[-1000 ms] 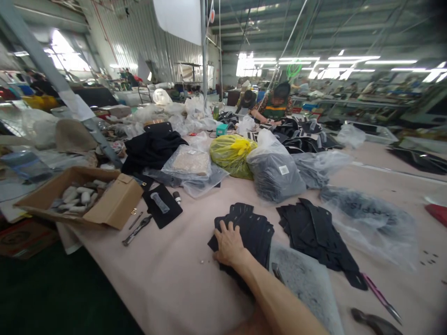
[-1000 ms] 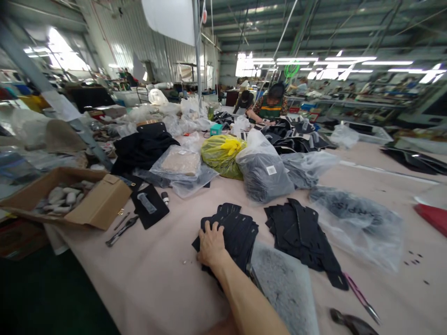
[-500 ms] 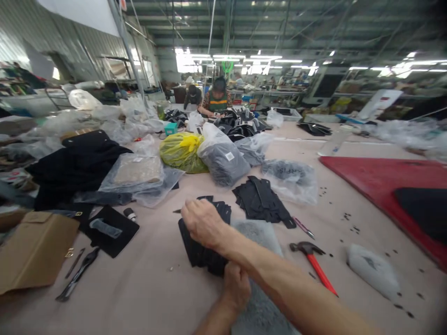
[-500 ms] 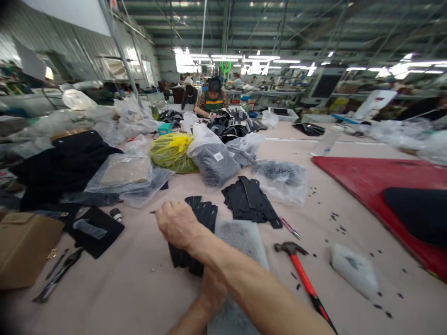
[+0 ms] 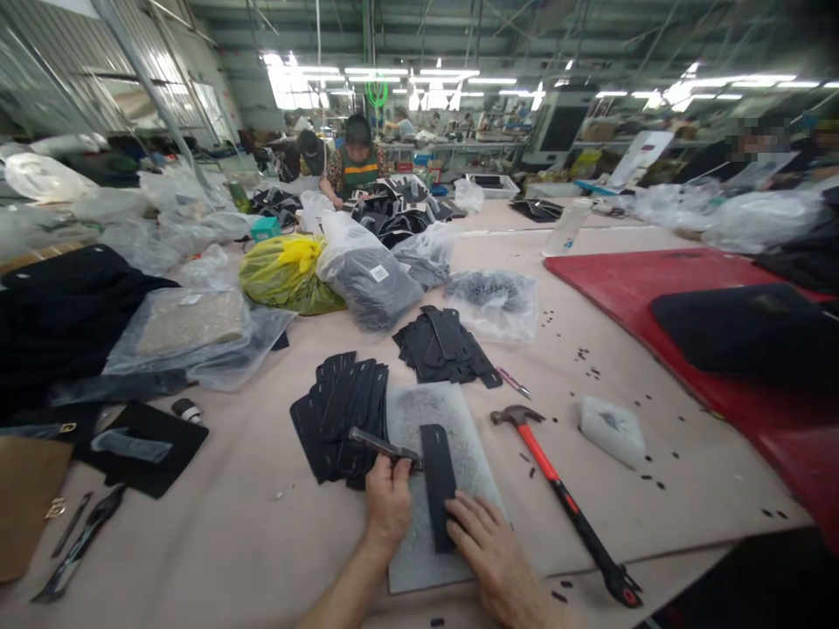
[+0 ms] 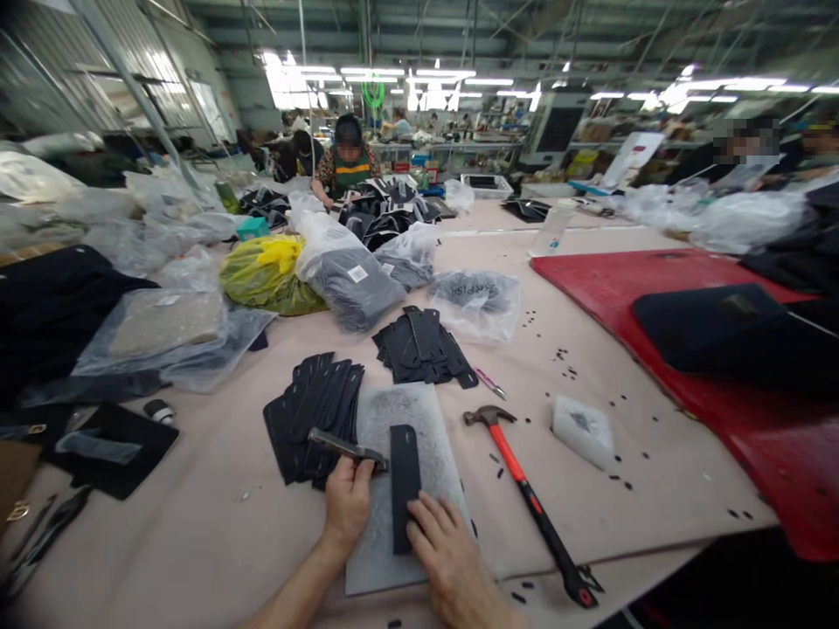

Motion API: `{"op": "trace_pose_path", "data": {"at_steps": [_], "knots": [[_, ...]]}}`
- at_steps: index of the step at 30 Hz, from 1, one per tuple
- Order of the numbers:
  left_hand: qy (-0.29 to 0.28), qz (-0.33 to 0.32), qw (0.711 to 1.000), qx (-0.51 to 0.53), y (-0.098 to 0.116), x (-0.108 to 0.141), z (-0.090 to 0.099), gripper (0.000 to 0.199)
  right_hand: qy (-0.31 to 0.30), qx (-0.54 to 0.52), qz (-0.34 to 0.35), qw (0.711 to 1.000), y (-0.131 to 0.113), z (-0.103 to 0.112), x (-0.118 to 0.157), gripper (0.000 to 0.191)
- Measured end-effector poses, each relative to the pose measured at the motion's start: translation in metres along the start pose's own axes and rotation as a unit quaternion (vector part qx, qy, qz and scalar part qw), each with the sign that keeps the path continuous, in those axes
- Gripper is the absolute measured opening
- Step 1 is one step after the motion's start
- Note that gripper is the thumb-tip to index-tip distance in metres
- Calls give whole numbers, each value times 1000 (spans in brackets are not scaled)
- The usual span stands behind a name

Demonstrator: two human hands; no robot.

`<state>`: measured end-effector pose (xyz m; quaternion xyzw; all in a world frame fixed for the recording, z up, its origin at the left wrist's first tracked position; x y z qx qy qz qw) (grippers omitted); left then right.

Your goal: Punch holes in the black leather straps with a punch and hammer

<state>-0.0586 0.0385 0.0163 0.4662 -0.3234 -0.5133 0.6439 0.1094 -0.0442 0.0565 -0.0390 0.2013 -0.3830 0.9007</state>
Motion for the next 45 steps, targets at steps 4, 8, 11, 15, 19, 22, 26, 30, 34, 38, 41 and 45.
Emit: {"op": "trace_pose_path", "data": {"at_steps": [4,8,11,15,19,22,26,30,34,38,41,45], "knots": [[-10,-9,1000,-3,9,-5,-4,20,-3,-42,-50,998,-1,-17,13,41],[-38,-34,999,-13,24,-20,-19,19,9,-85,-70,994,6,-8,9,33],[-64,-66,995,-32,33,-32,-35,18,-6,-104,-61,993,9,-6,7,32],[-97,-108,988,-61,39,-39,-49,20,-10,-129,-67,989,12,-5,9,28],[-113,-99,988,-45,39,-38,-51,22,2,-173,-88,981,16,-4,12,26],[-121,-90,988,-32,40,-37,-52,22,-2,-197,-99,975,19,-3,12,25],[-141,-98,985,-33,42,-35,-58,22,-5,-209,-102,973,23,0,11,26],[-140,-111,983,-52,43,-34,-61,21,-12,-213,-104,971,24,0,12,25],[-124,-114,983,-76,42,-36,-59,22,-15,-220,-104,970,24,-1,13,26],[-125,-109,983,-82,39,-37,-59,22,-17,-219,-105,970,25,-1,14,26],[-132,-105,983,-76,38,-36,-60,22,-16,-221,-105,969,25,1,12,24],[-143,-115,979,-84,41,-35,-62,23,-13,-222,-105,969,25,2,11,24]]}}
Point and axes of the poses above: each hand's wrist, its own x-axis away from the middle knuckle, its own z-axis out of the back of the hand, y = z × x, the point moved 8 cm from there along -x, towards the middle knuckle
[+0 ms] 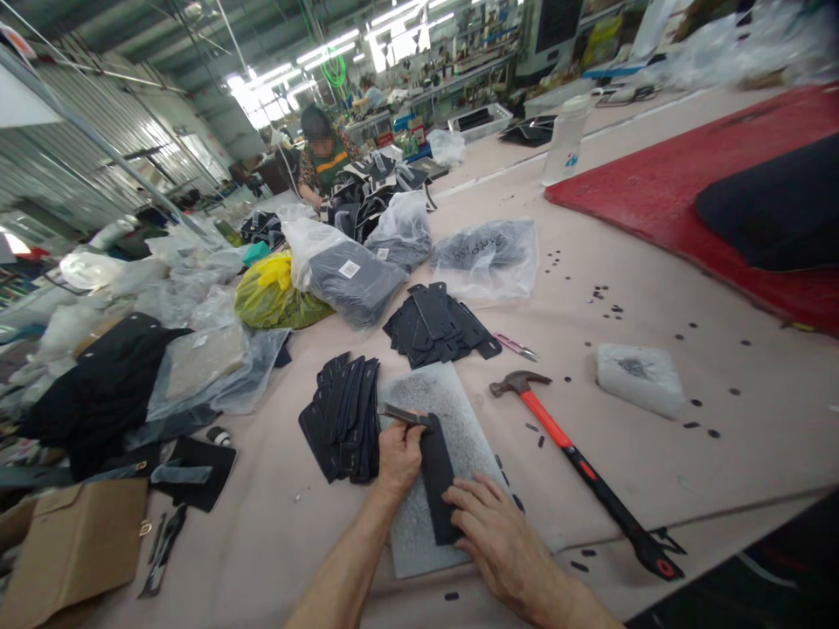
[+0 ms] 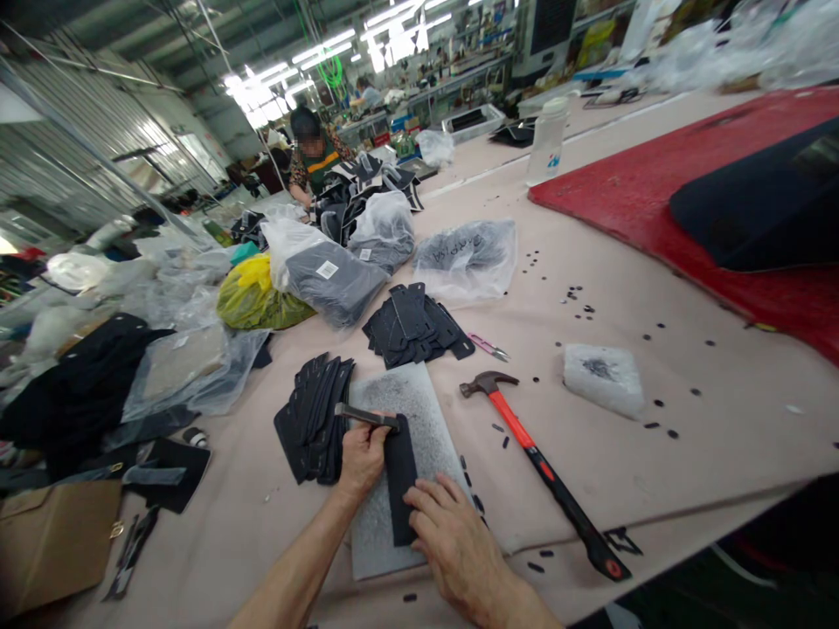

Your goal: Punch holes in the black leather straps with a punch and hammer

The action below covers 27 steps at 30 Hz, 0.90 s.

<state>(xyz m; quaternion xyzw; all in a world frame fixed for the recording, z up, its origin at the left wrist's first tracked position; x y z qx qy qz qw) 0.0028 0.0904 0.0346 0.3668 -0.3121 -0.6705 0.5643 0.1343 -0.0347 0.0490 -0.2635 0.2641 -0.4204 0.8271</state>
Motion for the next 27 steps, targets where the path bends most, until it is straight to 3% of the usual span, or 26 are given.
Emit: {"op": "trace_pose_path", "data": {"at_steps": [7,12,15,17,19,23,25,27], "knots": [[12,-41,995,-87,1,1,-6,22,5,-18,-6,1000,1,0,1,28],[-9,-80,986,-148,4,1,-12,19,-14,-19,-2,1000,-5,2,4,28],[-14,-86,982,-166,6,0,-13,17,47,30,-22,998,11,23,13,29],[-12,-95,980,-173,7,0,-13,16,139,100,-91,981,40,52,26,27],[-12,-114,979,-167,10,1,-13,15,188,179,-184,948,76,77,43,29],[1,-145,979,-146,13,2,-14,17,87,213,-348,909,137,90,67,28],[9,-149,979,-140,13,2,-13,18,44,130,-415,899,152,86,74,21],[10,-151,979,-135,12,2,-12,18,36,-40,-482,874,155,76,77,14]]}}
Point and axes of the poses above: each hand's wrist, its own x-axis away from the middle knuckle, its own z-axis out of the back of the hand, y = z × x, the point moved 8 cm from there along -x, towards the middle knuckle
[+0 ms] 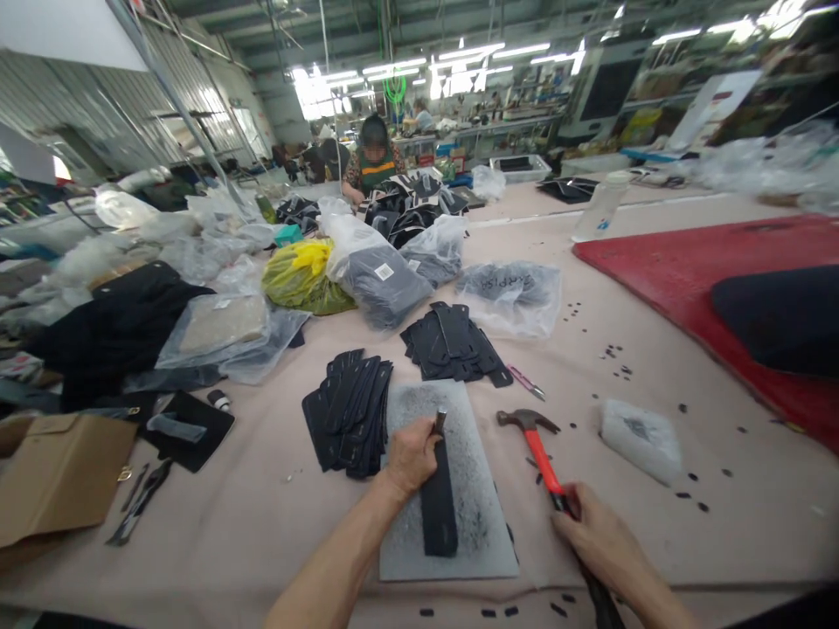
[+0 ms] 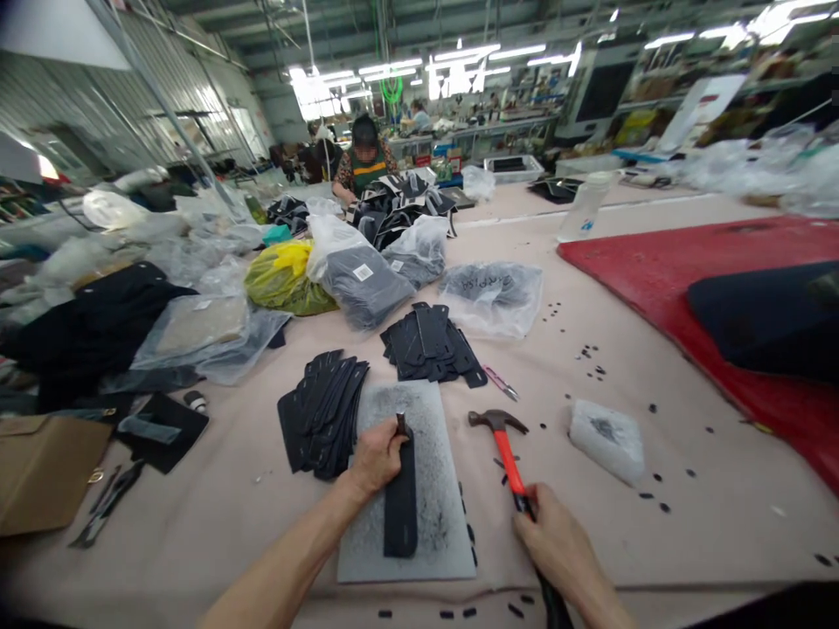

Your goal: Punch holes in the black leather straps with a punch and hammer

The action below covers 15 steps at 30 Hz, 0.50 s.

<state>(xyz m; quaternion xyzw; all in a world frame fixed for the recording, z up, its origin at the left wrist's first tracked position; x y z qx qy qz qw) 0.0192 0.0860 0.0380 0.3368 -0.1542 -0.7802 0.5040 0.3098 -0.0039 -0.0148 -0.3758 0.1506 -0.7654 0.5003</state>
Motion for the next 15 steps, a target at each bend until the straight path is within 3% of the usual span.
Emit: {"op": "trace_pose_path", "data": {"at_steps": [1,3,5,6,8,10,12,15], "knots": [[1,-1,1000,3,0,0,0,18,-48,-98,-40,993,-1,-8,2,14],[2,-4,1000,9,0,1,1,19,-124,-281,-106,946,-15,-21,11,18],[3,-6,1000,11,0,2,1,19,-133,-363,-128,913,-38,-19,19,23],[3,-7,1000,12,0,2,1,18,-112,-356,-116,921,-50,-11,22,26],[4,-6,1000,13,-1,2,1,16,-33,-278,-35,959,-82,20,27,34],[6,-3,1000,15,-3,2,0,16,62,-157,102,980,-123,57,39,38],[6,3,1000,17,-5,3,0,15,148,-31,245,958,-162,83,58,36],[4,10,1000,23,-7,3,-1,14,184,148,391,890,-201,89,82,33]]}}
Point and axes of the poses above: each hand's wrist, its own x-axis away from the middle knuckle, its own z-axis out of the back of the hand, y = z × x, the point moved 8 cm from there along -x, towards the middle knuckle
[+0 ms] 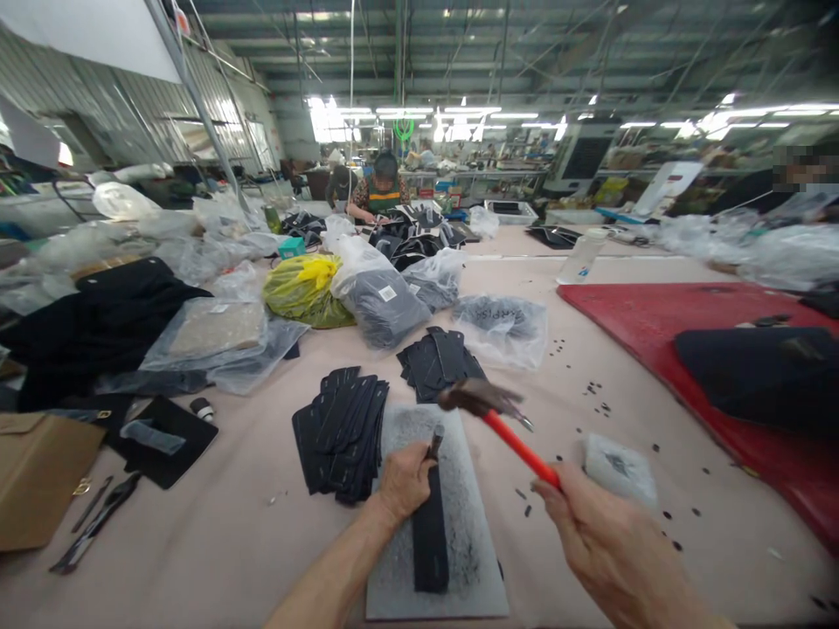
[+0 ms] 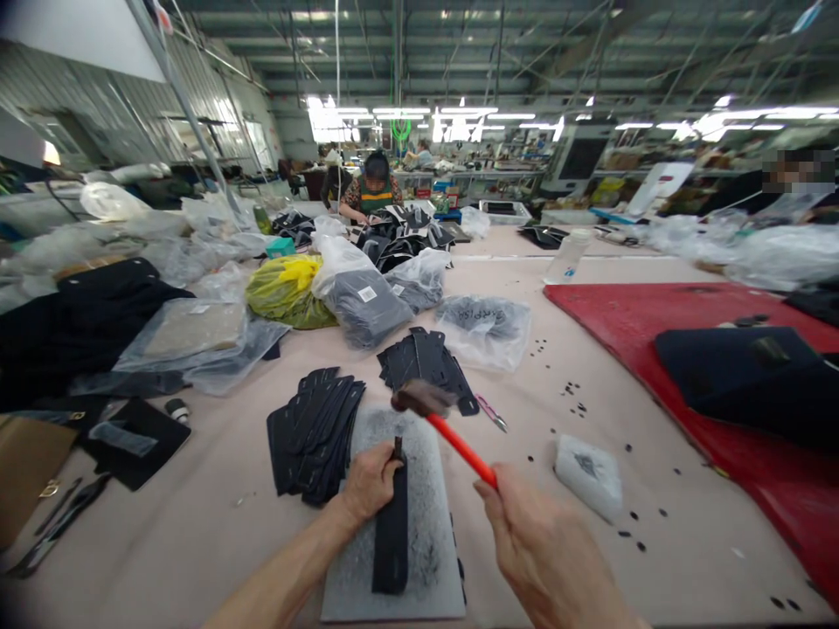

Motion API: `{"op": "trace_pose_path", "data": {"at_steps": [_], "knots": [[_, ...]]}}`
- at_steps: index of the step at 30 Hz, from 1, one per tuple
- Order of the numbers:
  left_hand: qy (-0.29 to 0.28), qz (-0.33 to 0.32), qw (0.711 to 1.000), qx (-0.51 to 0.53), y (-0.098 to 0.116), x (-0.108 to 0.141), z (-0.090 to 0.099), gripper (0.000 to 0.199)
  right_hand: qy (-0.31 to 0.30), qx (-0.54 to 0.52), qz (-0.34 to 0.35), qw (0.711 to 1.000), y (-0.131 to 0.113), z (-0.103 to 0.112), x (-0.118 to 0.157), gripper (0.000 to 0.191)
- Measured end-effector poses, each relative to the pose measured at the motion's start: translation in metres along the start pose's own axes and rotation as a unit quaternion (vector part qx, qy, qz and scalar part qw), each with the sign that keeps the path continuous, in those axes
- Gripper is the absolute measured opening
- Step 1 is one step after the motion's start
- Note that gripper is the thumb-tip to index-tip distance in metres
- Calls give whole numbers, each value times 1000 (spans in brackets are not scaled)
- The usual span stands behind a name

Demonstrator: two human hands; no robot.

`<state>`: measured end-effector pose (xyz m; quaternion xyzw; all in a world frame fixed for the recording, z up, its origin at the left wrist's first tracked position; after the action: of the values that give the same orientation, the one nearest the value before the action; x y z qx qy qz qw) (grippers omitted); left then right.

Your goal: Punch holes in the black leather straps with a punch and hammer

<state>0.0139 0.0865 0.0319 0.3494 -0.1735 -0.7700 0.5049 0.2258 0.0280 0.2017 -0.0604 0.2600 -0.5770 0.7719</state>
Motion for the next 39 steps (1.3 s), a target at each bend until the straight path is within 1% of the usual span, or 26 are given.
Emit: {"op": "trace_pose_path", "data": {"at_steps": [1,3,4,7,9,10,12,13,14,15,16,18,19,20,21,23,24,25,28,30,32,33,35,37,38,39], "knots": [[-1,2,1000,2,0,0,0,14,-13,36,37,999,-8,1,-2,33],[-1,4,1000,3,-1,0,0,15,-26,73,72,994,-18,3,-5,33],[0,3,1000,3,0,0,0,15,-13,76,70,995,-21,7,-7,32],[-1,1,1000,2,0,0,0,15,74,53,25,996,-20,23,-8,27],[-3,1,1000,-1,0,0,0,14,92,49,21,994,-19,23,-4,26],[-4,2,1000,-2,-1,0,-1,14,74,55,35,995,-19,18,-3,27],[-5,2,1000,-3,-1,0,-1,14,6,73,69,995,-22,7,-3,30],[-5,2,1000,-3,-1,0,-1,14,-19,76,75,994,-22,6,-4,31],[-4,2,1000,-4,-1,0,-2,14,-24,70,70,995,-21,10,-7,32],[-4,3,1000,-4,-1,0,-2,14,-7,55,51,997,-20,19,-10,32],[-4,4,1000,-5,-2,0,-2,13,28,38,22,999,-18,29,-13,32],[-4,8,1000,-6,-2,-1,-2,13,129,10,-32,991,-14,50,-14,28],[-6,8,1000,-5,-1,-1,-1,13,152,6,-35,988,-14,52,-13,27],[-8,6,1000,-3,-1,-1,-2,14,148,13,-24,989,-15,48,-12,27],[-9,4,1000,-2,0,-1,-1,14,111,24,-3,993,-16,37,-10,28],[-11,2,1000,-1,0,-1,-1,14,-5,53,23,998,-8,7,-2,31],[-10,3,1000,-2,0,-1,-1,14,-57,63,9,996,2,-7,4,32],[-9,5,1000,-2,0,-1,-1,13,-89,66,-20,994,17,-17,12,31],[-9,9,1000,0,-1,0,-2,13,-133,21,-129,982,68,-45,39,34],[-13,12,1000,0,-2,0,-2,14,-166,-16,-191,967,99,-71,59,38],[-14,15,1000,-3,-2,-1,-2,15,-186,0,-228,956,123,-96,75,39],[-14,15,1000,-4,-2,-1,-2,15,-174,31,-230,957,129,-103,78,38],[-14,17,1000,-7,-2,-1,-1,14,-111,100,-196,969,122,-108,78,39],[-16,22,1000,-11,-3,-1,-1,13,-61,110,-122,985,91,-113,75,47],[-17,27,999,-15,-4,-1,-1,12,-67,84,-78,991,70,-119,73,53],[-19,32,999,-19,-5,0,-2,11,-91,46,-31,994,47,-129,74,59]]}}
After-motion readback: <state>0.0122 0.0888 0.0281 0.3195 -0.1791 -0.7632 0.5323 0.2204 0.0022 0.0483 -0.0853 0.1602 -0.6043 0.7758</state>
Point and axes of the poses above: each hand's wrist, its own x-axis away from the middle knuckle, its own z-axis out of the back of the hand, y = z × x, the point moved 8 cm from there along -x, towards the middle knuckle
